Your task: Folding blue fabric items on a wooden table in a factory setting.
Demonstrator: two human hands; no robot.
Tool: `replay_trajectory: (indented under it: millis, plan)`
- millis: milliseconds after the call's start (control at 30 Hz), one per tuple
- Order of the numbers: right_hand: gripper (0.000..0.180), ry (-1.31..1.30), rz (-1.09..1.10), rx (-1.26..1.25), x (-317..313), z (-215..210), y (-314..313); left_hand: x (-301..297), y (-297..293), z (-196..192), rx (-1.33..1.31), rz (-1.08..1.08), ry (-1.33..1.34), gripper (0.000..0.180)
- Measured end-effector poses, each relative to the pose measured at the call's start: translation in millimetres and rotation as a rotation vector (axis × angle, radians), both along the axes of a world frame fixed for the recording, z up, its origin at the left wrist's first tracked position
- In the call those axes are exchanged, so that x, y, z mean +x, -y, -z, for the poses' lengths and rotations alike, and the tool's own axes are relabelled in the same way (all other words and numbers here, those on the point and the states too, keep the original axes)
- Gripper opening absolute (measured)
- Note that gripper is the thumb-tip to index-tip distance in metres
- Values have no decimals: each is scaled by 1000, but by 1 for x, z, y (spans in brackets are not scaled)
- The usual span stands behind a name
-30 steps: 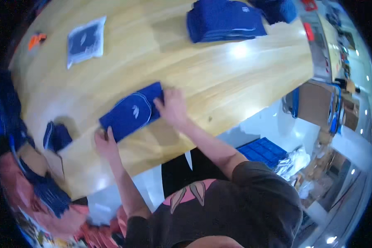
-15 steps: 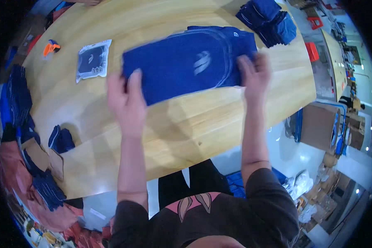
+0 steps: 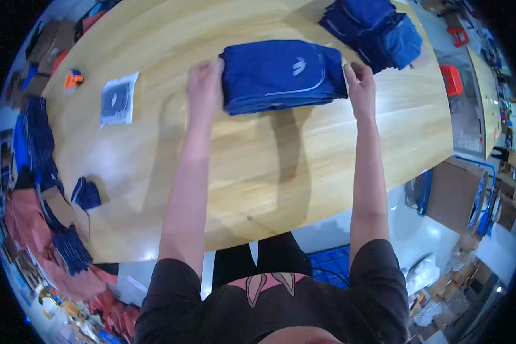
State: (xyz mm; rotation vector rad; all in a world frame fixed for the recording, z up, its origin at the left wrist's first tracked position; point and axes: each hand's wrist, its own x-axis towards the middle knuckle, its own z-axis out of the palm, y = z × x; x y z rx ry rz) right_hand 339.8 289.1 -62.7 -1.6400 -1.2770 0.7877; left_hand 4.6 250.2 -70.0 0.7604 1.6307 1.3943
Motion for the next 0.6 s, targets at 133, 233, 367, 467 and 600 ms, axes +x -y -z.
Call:
replay_trajectory:
  millis: [133,233,367,467,600]
  plan:
    - [62,-637,43,-333,34,47,-9,-24,-14,38,-381,219,501,66]
    - [75,-646,-158,-489,5,39,14,-17,-11,46,-374,207,414,65]
    - [71,-592,-205,-508,17,42,17,0,-6,25,-329,317,385,68]
    - [59,-660,-166,-408,33,47,28,-5,8,57,-242,455,438,72]
    - [53,-907,188,-143,82,76,84,80,50,71,-376,475,514,70]
